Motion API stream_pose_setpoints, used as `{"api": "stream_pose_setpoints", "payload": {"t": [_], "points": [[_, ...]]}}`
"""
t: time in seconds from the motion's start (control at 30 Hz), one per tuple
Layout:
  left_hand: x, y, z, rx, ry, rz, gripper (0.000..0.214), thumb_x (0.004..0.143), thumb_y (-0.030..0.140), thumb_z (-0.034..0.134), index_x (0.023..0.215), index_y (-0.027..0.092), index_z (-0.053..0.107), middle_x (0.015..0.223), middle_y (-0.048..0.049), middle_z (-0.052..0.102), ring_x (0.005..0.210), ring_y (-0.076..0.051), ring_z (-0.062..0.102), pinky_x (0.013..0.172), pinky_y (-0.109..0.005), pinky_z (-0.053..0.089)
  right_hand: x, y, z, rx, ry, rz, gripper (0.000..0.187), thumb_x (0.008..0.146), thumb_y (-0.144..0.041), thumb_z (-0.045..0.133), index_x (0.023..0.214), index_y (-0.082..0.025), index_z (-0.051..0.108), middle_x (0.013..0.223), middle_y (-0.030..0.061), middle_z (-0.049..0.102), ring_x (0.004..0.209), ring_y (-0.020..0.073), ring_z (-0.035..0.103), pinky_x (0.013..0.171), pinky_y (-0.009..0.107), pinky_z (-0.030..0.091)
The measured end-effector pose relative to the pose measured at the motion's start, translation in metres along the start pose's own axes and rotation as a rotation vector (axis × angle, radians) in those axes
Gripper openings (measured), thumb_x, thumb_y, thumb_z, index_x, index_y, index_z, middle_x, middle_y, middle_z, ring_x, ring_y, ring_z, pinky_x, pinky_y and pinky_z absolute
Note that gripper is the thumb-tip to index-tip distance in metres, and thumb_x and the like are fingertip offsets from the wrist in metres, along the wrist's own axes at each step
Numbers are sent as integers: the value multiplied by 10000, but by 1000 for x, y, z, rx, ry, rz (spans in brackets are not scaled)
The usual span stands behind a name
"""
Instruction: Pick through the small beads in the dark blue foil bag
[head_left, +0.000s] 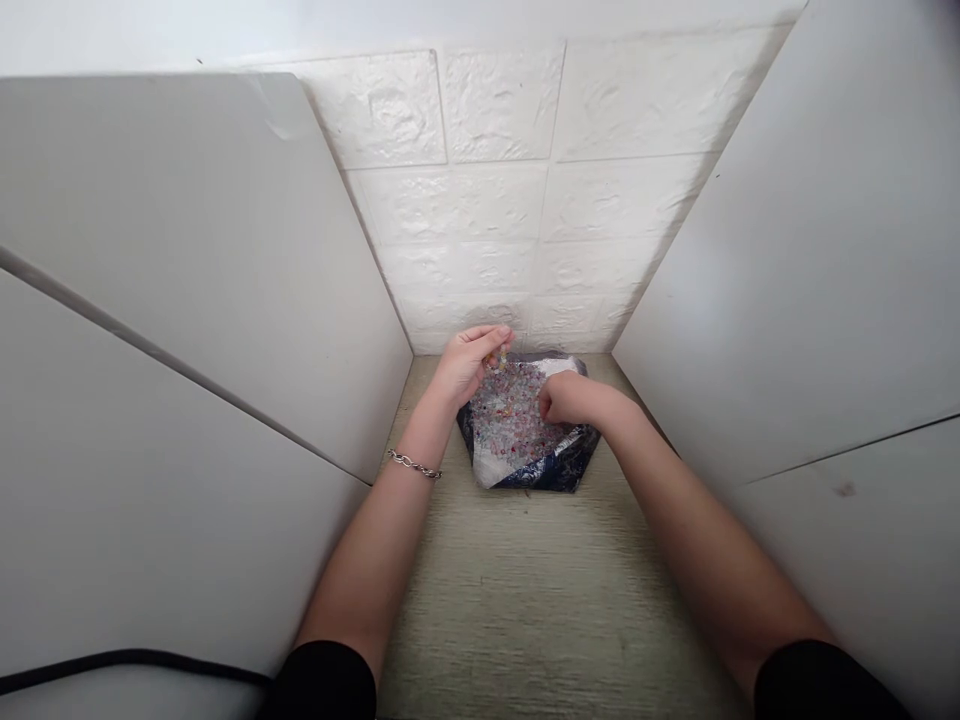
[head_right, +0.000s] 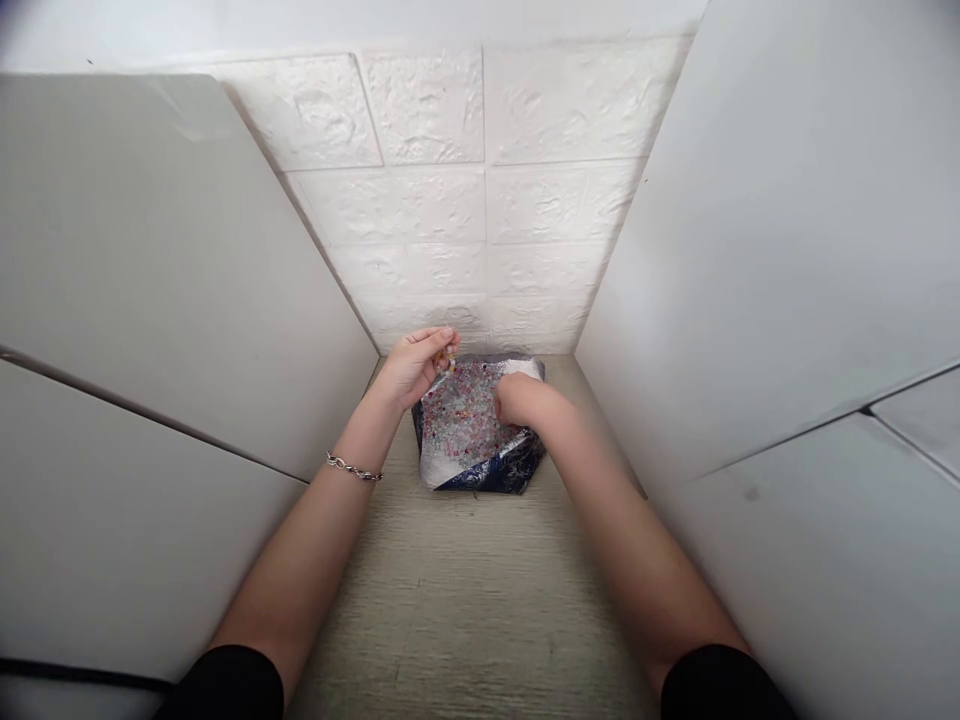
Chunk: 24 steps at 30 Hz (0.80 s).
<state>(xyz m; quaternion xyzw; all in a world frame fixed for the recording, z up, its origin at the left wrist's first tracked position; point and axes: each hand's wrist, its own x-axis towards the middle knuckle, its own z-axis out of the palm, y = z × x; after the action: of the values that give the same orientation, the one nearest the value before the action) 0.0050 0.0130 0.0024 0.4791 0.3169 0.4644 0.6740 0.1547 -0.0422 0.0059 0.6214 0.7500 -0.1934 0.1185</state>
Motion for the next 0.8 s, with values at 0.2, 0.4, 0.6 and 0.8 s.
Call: {"api": "stream_pose_setpoints", "payload": {"t": [0.2, 0.4, 0.6, 0.8], "points": [[1, -1, 0, 13, 9, 1, 179, 584, 303, 732, 666, 155, 671, 642, 1, 600, 505, -23, 453, 457, -181, 323, -3, -8, -2, -44, -19, 23, 201, 691, -93, 516, 799, -123, 682, 827, 101, 672, 734, 176, 613, 600, 218, 409], [1, -2, 0, 5, 15, 8, 177, 581, 304, 733, 665, 159, 674, 623, 4, 591, 488, -25, 435, 445, -184, 314, 2, -9, 7, -76, 21, 43, 238, 687, -125, 514, 863, -113, 674, 887, 131, 665, 781, 218, 620, 617, 257, 430], [-1, -1, 1, 12, 20, -24, 192, 570, 306, 740, 669, 158, 669, 625, 7, 594, 460, -19, 423, 443, -190, 320, 2, -11, 9, -83, 7, 31, 287, 714, -239, 524, 927, -99, 656, 953, 159, 648, 853, 250, 612, 680, 291, 439], [-1, 0, 2, 24, 4, -53, 207, 558, 297, 747, 665, 141, 664, 605, 2, 587, 479, -24, 446, 446, -179, 328, 3, -5, 2, 13, 79, 1, 384, 832, -231, 309, 950, -79, 641, 1017, 175, 629, 907, 226, 594, 736, 269, 414]]}}
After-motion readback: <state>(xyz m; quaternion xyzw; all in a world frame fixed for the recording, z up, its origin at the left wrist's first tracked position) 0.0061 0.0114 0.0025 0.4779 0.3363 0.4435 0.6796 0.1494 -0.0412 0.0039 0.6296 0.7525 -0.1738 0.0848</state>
